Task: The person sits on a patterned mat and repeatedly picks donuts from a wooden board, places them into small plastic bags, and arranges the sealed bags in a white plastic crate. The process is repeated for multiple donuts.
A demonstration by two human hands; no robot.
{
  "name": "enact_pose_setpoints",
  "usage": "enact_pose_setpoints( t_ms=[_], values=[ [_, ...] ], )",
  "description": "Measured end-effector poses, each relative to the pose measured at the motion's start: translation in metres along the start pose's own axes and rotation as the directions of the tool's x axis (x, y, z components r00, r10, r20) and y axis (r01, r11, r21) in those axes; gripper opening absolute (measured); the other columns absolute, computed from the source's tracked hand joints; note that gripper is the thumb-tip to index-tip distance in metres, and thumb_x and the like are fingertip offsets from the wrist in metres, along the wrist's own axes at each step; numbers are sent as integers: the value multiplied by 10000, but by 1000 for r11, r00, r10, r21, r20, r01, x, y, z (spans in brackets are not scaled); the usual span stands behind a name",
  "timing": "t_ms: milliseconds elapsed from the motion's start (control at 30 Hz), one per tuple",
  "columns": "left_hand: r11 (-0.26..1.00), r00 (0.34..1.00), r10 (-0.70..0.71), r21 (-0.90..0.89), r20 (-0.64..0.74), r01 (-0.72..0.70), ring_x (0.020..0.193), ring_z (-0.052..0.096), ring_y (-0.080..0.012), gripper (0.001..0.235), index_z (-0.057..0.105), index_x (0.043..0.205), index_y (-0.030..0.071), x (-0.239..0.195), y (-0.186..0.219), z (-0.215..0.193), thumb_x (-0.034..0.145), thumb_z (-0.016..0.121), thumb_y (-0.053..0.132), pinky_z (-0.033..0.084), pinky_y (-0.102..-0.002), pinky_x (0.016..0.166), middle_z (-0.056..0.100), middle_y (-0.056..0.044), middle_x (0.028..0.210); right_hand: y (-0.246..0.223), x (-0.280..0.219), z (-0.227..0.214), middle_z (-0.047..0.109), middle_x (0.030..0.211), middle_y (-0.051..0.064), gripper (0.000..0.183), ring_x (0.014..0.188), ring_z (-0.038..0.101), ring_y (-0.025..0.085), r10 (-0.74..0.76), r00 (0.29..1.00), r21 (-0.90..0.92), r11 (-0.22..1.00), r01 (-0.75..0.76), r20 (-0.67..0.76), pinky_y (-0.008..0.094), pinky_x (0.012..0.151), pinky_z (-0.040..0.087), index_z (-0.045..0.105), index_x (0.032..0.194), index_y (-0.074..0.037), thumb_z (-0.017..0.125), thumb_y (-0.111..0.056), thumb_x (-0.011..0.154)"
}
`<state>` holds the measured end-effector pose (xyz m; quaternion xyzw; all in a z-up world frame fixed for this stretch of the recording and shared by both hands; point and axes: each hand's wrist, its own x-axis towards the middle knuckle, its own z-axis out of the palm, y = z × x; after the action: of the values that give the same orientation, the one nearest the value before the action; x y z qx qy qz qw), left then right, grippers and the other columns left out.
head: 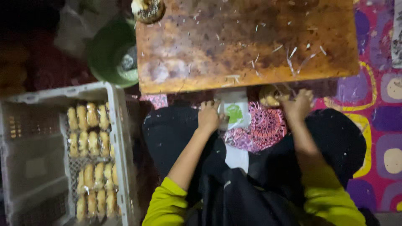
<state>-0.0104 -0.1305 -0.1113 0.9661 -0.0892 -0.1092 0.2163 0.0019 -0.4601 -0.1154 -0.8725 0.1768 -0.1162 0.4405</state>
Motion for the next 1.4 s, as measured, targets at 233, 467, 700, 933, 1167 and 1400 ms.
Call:
enact_pose_setpoints(
  t_ms=[233, 467, 700, 933, 1167, 1400],
  values=[
    [943, 990, -38, 333, 139, -11, 1436, 384, -316, 1230, 418, 1540, 276, 31, -30, 68, 471, 887, 664, 287, -666, 1110, 471, -83, 1543, -37, -33, 178, 654, 1266, 278, 613, 1152, 646, 430, -358, 700, -289, 725, 626, 619, 496, 974, 527, 676, 1239, -33, 688, -224, 657],
    [980, 972, -164, 141, 170, 141, 1500, 249, -439, 923, 378, 1545, 167, 8, -13, 31, 788, 833, 433, 153, -703, 1203, 338, -196, 1586, -68, -7, 149, 687, 901, 270, 407, 804, 686, 412, -110, 503, -225, 799, 558, 857, 514, 726, 539, 749, 910, 2, 733, -380, 770],
    [-477, 923, -299, -876, 241, 74, 1291, 471, -331, 598, 386, 1453, -2, -65, -10, -63, 1024, 634, 333, 371, -480, 1090, 466, -189, 1429, -194, -97, 63, 691, 1309, 111, 513, 1190, 711, 322, -826, 205, 202, 355, 913, 525, 436, 1022, 504, 741, 1121, -66, 647, -488, 844],
    [-567, 473, -771, -798, 426, -205, 1107, 655, -183, 535, 640, 1306, 131, -83, -105, -131, 1002, 482, 542, 442, -555, 924, 701, -10, 1234, -332, 61, 237, 391, 1615, 210, 1125, 1465, 289, 445, -500, 799, 51, 856, 514, 333, 706, 1121, 170, 268, 1609, -124, 860, -565, 760],
    [-688, 686, -625, -679, 373, -258, 1062, 673, -113, 443, 667, 1238, 120, -92, -137, -76, 999, 604, 488, 513, -330, 973, 715, 30, 1171, -361, 108, 325, 425, 1562, 217, 1456, 1490, 343, 384, -290, 891, -277, 876, 394, 350, 767, 1192, -29, -39, 1641, -139, 830, -801, 678],
    [-789, 827, -477, -560, 298, -254, 1090, 643, -144, 422, 635, 1351, 63, -130, -153, -55, 1098, 633, 402, 548, -303, 913, 692, -46, 1263, -233, 84, 128, 362, 1724, 233, 1204, 1584, 345, 417, -578, 692, 59, 784, 618, 432, 475, 1313, 273, 165, 1735, -154, 884, -315, 782]
  ],
)
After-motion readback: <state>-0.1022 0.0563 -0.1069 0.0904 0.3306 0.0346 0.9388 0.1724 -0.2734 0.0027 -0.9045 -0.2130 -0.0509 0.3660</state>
